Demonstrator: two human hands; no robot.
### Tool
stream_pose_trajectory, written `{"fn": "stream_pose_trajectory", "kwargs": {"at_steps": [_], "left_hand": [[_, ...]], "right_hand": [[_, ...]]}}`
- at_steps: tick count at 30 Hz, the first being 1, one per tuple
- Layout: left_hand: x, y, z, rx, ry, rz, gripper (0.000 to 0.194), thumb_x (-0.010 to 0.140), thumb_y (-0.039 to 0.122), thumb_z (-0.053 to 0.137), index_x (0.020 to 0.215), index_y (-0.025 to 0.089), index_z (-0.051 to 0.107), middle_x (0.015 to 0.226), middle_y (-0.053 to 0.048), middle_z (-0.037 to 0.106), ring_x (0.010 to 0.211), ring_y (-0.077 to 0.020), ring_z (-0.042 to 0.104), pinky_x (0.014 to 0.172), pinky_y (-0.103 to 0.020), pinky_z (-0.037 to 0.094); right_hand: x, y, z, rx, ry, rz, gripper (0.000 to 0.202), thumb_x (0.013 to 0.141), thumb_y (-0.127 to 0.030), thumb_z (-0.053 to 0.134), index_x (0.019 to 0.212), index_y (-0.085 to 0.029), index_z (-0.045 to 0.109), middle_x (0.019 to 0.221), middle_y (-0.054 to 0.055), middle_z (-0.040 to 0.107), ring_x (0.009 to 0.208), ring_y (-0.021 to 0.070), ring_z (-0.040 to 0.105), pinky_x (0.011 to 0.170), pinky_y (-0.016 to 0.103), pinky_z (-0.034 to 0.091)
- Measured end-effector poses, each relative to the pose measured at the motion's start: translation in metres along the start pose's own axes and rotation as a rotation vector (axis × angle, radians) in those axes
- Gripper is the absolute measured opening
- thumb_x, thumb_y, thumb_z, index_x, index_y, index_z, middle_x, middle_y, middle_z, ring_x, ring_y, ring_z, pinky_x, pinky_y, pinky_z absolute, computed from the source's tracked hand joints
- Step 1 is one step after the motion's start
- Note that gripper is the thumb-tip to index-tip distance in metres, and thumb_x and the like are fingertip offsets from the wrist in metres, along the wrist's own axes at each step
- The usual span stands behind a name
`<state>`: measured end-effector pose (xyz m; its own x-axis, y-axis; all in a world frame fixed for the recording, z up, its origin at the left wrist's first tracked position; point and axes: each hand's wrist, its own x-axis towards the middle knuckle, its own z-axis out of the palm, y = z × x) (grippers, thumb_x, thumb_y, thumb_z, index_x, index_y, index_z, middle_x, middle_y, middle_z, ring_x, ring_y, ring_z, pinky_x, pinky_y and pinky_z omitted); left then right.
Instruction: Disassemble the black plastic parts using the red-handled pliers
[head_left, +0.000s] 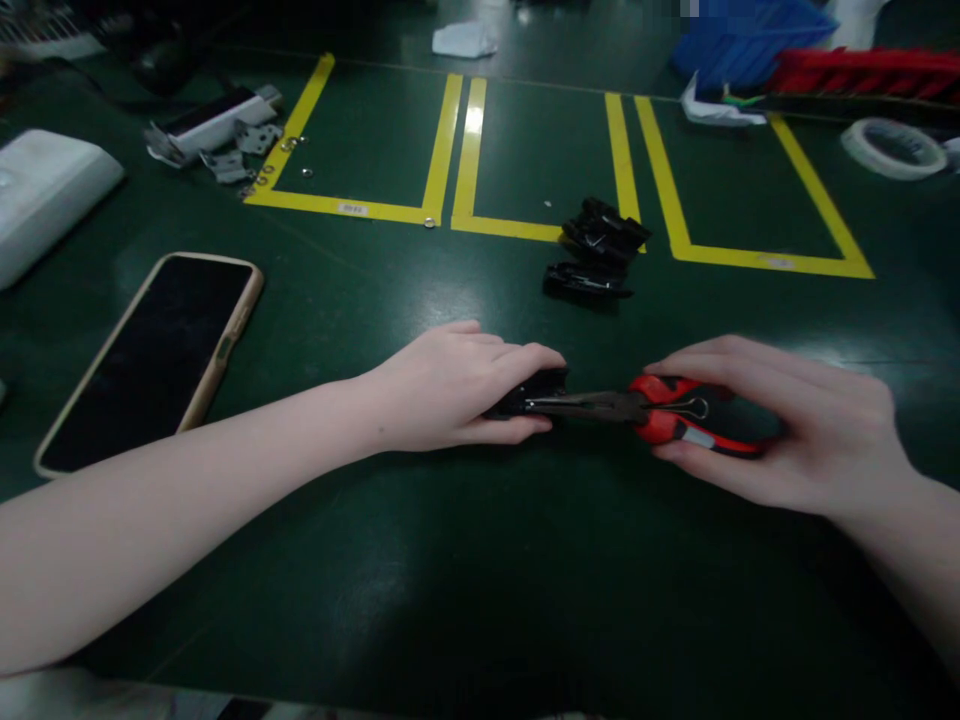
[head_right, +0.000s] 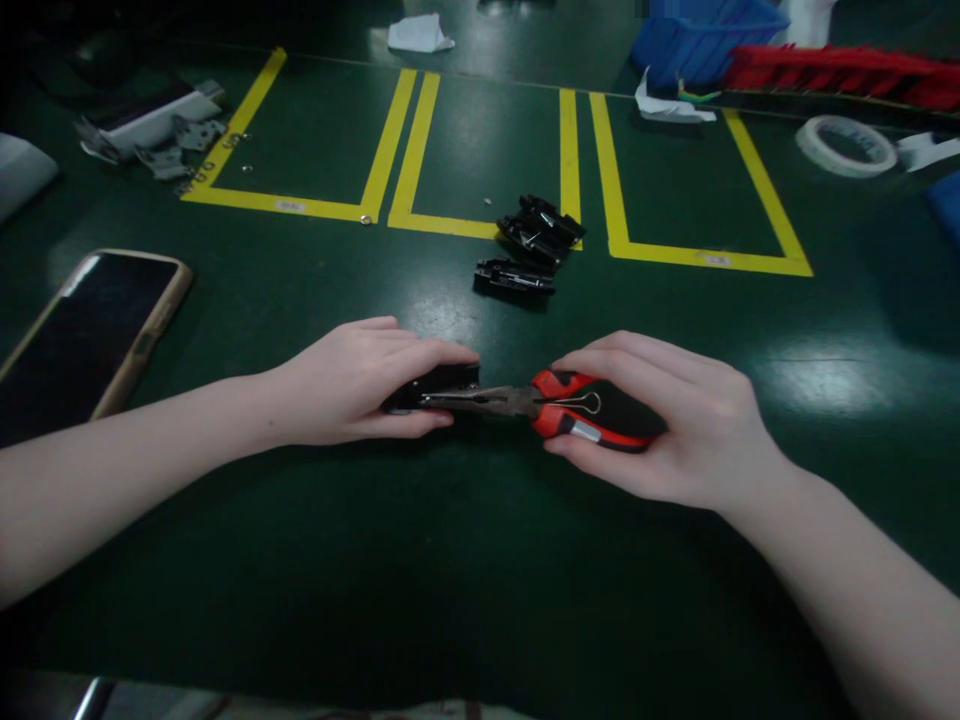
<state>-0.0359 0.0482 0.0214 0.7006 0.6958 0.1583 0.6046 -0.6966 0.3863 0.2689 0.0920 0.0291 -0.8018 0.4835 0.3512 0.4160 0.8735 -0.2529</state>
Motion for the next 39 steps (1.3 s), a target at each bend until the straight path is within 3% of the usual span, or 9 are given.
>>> {"fn": "stream_pose_trajectory", "kwargs": {"at_steps": [12,20,26,30,39], "left_hand": [[0.001,-0.001,0.003,0.031,0.014,0.033,0.041,0.103,0.044,0.06,0.131,0.014,0.058,0.101,-0.005,0.076,0.085,-0.0182,0.07,0.079,-0.029,0.045],[0.001,-0.001,0.001,0.003,-0.015,0.007,0.04,0.102,0.044,0.061,0.13,0.015,0.058,0.101,-0.004,0.076,0.084,-0.0167,0.069,0.081,-0.028,0.045],[0.001,-0.001,0.001,-0.018,-0.004,0.006,0.039,0.103,0.043,0.06,0.129,0.014,0.058,0.103,-0.005,0.076,0.082,-0.0164,0.068,0.079,-0.028,0.045],[0.001,0.0,0.0,-0.028,-0.002,-0.017,0.041,0.103,0.046,0.058,0.13,0.016,0.058,0.105,-0.005,0.076,0.083,-0.0169,0.068,0.08,-0.029,0.046],[0.003,0.0,0.0,-0.061,0.006,-0.009,0.043,0.104,0.047,0.058,0.131,0.013,0.059,0.104,-0.004,0.076,0.078,-0.0154,0.066,0.079,-0.028,0.045]], "right_hand": [[0.01,0.008,-0.008,-0.019,-0.006,-0.153,0.035,0.088,-0.044,0.072,0.113,-0.021,0.063,0.095,0.006,0.074,0.076,0.0184,0.073,0.067,0.027,0.059],[0.002,0.009,-0.001,-0.023,-0.006,-0.153,0.044,0.102,-0.051,0.043,0.13,-0.022,0.062,0.101,0.01,0.072,0.079,0.0216,0.072,0.059,0.031,0.057],[-0.01,0.013,0.004,-0.045,0.054,-0.041,0.052,0.104,-0.054,0.032,0.146,-0.034,0.055,0.118,0.01,0.071,0.093,0.0271,0.073,0.07,0.04,0.061],[-0.007,0.018,0.0,-0.048,0.087,-0.134,0.058,0.105,-0.054,0.027,0.147,-0.027,0.056,0.118,0.013,0.072,0.095,0.0262,0.075,0.069,0.037,0.062],[-0.007,0.023,-0.002,-0.039,0.076,-0.129,0.06,0.106,-0.056,0.024,0.141,-0.023,0.061,0.117,0.014,0.071,0.098,0.0246,0.074,0.069,0.034,0.061]]}}
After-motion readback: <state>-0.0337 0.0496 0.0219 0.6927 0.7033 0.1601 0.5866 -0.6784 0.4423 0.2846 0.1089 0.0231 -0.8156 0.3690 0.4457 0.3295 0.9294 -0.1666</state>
